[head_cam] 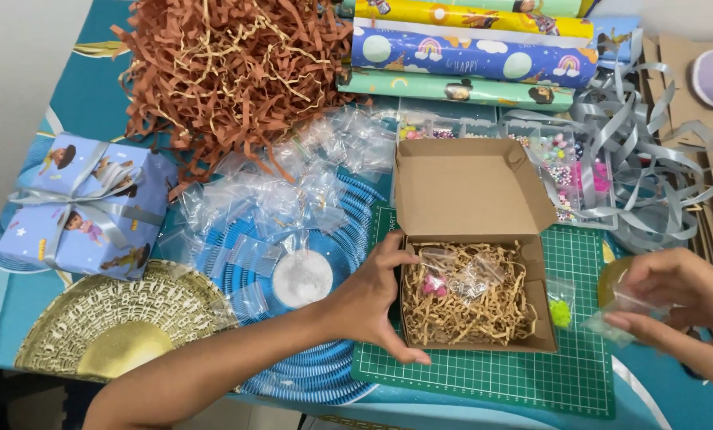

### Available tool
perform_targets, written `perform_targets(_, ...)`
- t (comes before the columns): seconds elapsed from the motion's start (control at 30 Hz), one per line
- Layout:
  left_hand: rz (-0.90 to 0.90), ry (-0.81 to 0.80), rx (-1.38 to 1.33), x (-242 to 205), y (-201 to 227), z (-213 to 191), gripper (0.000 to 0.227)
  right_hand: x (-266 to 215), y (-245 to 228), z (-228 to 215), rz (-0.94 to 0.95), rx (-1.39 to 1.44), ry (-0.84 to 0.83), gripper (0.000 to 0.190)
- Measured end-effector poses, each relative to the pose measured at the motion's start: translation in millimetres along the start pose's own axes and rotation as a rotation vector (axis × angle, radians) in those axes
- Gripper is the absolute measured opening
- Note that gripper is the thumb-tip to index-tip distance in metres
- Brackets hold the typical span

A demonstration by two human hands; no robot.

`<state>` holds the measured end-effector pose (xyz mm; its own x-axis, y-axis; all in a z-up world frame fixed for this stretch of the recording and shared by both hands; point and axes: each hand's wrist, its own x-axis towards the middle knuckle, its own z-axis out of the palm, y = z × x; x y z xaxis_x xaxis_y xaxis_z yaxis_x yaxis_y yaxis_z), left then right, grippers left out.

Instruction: Assembling a cardboard gift box, filling it with shredded paper, and adding small bags of beads and charms.

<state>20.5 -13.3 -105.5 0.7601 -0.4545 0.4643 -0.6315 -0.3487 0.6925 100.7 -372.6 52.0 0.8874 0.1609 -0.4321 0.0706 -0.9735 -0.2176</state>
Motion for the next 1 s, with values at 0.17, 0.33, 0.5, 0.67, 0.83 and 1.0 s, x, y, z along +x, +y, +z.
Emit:
perform_targets(0.17,0.043,0.015,0.019,-0.8,-0.6,1.7,0.145,-18.2,-54.6,1.7,-0.147,0.115,-0.048,0.022)
perform_targets(0.33,0.041,0.019,0.012,-0.9,-1.2,2.2,0.144,-4.7,-99.8,19.3,-0.13,-0.241,-0.185,0.033)
perform_targets(0.5,0.063,0.047,0.009,0.4,1.0,0.5,0.145,3.0,-73.2,48.2,-0.338,-0.487,0.038,0.014)
perform_targets(0.67,0.077,0.055,-0.001,1.1,0.6,0.9,0.146,9.6,-67.6,66.1,-0.461,-0.603,0.315,0.026)
perform_targets(0.83,0.066,0.046,0.014,0.1,-0.4,2.5,0.143,8.9,-73.6,66.3,-0.629,-0.635,0.628,0.017)
perform_targets(1.0,0.074,0.051,0.021,-0.2,-0.4,2.2,0.145,17.5,-75.4,59.9,-0.692,-0.458,0.566,0.008)
